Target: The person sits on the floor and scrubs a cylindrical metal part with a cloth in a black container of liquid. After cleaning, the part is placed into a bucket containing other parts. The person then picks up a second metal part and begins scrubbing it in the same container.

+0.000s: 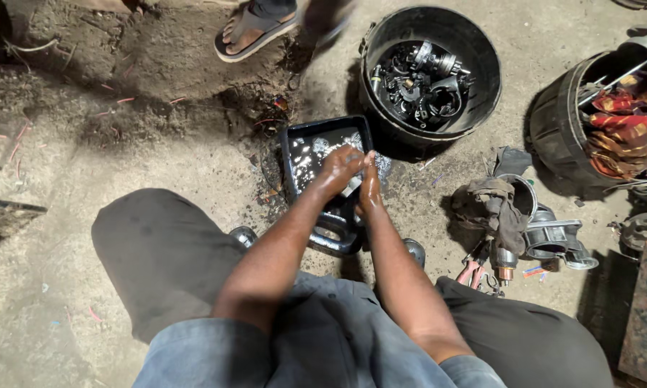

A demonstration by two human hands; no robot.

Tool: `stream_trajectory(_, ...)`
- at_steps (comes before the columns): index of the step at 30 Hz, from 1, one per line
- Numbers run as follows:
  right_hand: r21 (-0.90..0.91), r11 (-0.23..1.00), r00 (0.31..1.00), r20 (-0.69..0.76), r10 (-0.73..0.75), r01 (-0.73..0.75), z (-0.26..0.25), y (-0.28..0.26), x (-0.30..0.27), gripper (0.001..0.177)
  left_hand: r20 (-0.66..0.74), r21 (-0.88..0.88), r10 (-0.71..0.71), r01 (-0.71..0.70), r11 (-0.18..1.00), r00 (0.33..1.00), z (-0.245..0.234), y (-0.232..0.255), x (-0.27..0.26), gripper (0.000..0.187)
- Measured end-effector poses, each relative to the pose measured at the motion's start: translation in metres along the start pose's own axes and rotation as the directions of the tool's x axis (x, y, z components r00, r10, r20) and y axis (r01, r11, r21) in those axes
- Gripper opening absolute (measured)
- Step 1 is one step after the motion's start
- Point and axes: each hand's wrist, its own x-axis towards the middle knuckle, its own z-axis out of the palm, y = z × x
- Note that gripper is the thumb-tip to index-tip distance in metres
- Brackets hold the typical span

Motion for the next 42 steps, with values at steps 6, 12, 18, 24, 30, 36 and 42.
stream_trajectory(6, 0.238, 0.971, 0.992, 0.127, -0.022, -0.009, -0.008, -0.008, -0.005, 0.091, -0.061, -0.154, -0.017, 0.007, 0.988, 0.998, -0.043, -0.026, 0.014, 0.037)
stream_trajectory(12, 0.448, 0.886, 0.993, 0.080, 0.088, -0.115, -0.026, -0.013, -0.006, 0.088, -0.349, 0.044, -0.201, 0.230, 0.972, 0.915, -0.057, -0.039, 0.016, 0.033)
stream_trajectory(18, 0.576, 0.815, 0.981, 0.187, -0.052, -0.066, -0.041, 0.004, 0.000, 0.078, -0.229, 0.560, -0.092, 0.209, 0.802, 0.969, -0.048, -0.075, 0.006, 0.040)
stream_trajectory(24, 0.603, 0.796, 0.991, 0.132, -0.024, -0.061, -0.042, 0.009, 0.006, 0.078, -0.323, 0.539, -0.017, 0.198, 0.819, 0.946, -0.046, -0.083, 0.011, 0.023)
stream_trajectory(30, 0.560, 0.808, 0.974, 0.218, 0.069, -0.183, -0.027, -0.001, -0.011, 0.085, -0.187, -0.247, -0.196, 0.147, 0.958, 0.963, -0.045, -0.065, 0.009, 0.021)
stream_trajectory(36, 0.301, 0.950, 0.991, 0.126, 0.045, -0.081, -0.018, -0.004, -0.014, 0.076, -0.260, -0.266, -0.236, 0.165, 0.950, 0.936, -0.055, -0.079, 0.011, 0.021)
stream_trajectory(42, -0.689, 0.641, 0.914, 0.080, -0.398, 0.339, 0.018, -0.026, -0.028, 0.087, -0.408, -0.245, -0.248, 0.156, 0.957, 0.879, -0.065, -0.091, 0.006, 0.020)
